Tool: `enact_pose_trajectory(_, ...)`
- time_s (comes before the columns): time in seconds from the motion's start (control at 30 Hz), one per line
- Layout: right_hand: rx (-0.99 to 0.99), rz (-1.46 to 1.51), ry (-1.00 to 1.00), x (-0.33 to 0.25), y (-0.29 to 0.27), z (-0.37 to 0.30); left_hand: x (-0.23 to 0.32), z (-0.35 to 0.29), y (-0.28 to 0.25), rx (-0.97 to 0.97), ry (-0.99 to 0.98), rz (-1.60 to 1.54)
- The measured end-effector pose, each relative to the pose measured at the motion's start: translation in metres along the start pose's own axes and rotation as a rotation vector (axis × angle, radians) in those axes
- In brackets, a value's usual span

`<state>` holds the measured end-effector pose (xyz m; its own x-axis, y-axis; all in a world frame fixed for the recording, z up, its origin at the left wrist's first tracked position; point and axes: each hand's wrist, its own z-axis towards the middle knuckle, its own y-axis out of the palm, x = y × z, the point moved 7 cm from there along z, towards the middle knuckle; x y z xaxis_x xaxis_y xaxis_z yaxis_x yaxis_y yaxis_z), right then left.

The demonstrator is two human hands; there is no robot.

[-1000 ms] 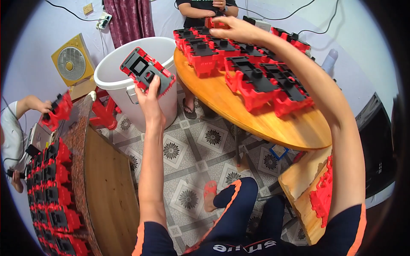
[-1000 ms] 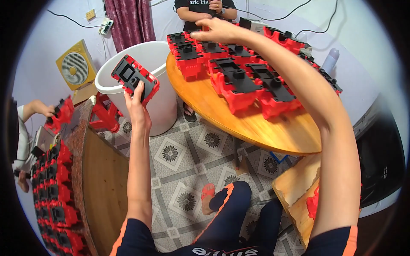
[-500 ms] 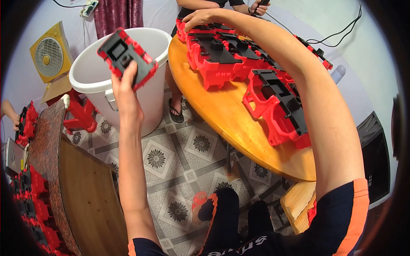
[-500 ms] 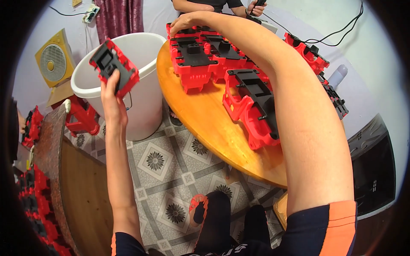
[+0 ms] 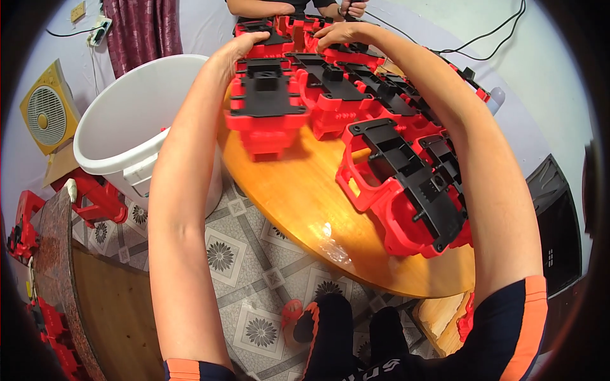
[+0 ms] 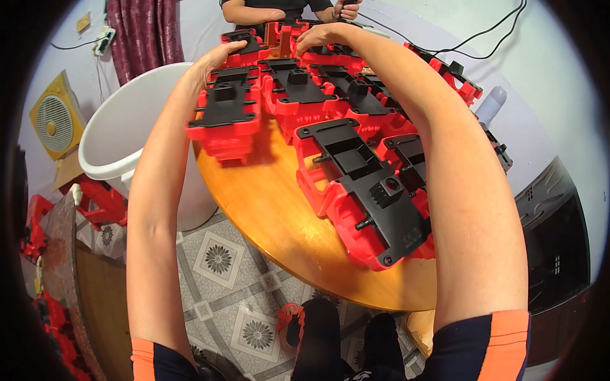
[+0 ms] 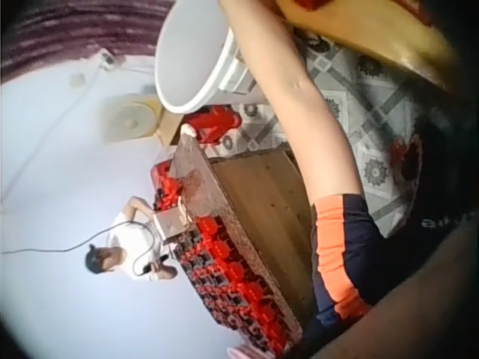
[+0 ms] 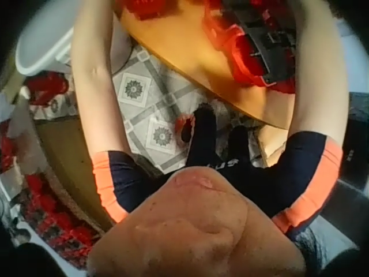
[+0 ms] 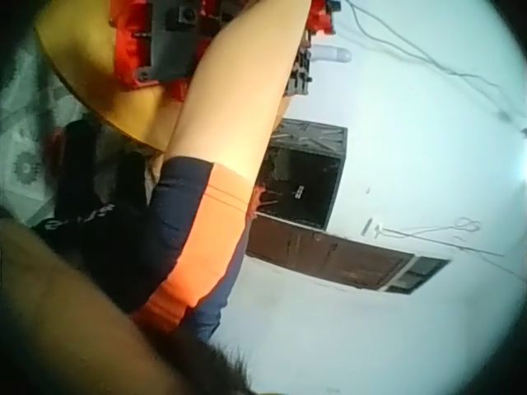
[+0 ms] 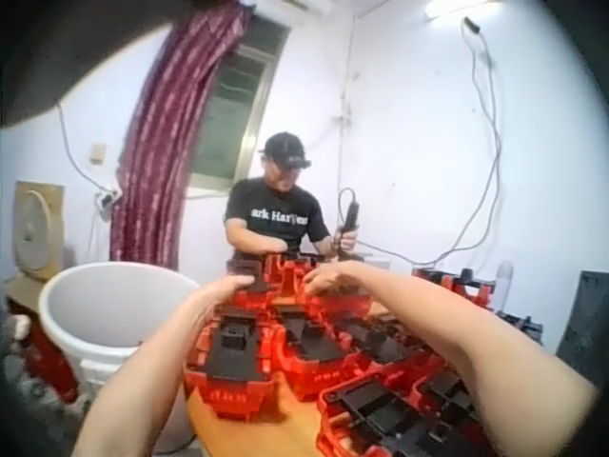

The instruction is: The person assembles black plastic chassis components into red toy car frames by hand, creating assembled toy units.

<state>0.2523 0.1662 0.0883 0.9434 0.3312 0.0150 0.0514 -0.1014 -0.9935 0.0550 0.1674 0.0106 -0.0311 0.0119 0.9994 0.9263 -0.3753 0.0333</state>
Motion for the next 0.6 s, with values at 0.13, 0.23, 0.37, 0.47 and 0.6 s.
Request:
enact_pose_trajectory(0.13,0.073,0.013,0.009,-0.001,0.001,0.000,-0.005,0.033,-0.002,-0.255,0.069,0.222)
enact_pose_trajectory(0.23,0.122,0.000,0.051,0.014,0.000,0.006,-0.006,0.007,0.004,-0.038,0.011,-0.037)
enact_pose_trajectory(0.37,0.235,0.223,-0.212,-0.028,-0.009,-0.001,-0.016,-0.022,-0.041,0.233,0.025,-0.106)
enact_pose_trajectory(0.47,0.227,0.147,-0.325,-0.069,0.004,-0.011,-0.011,-0.125,-0.024,0.063,0.475,-0.347)
enact_pose_trajectory(0.6,0.240,-0.086,-0.336,-0.087,-0.002,0.002,-0.012,-0.219,0.018,-0.033,0.704,0.054)
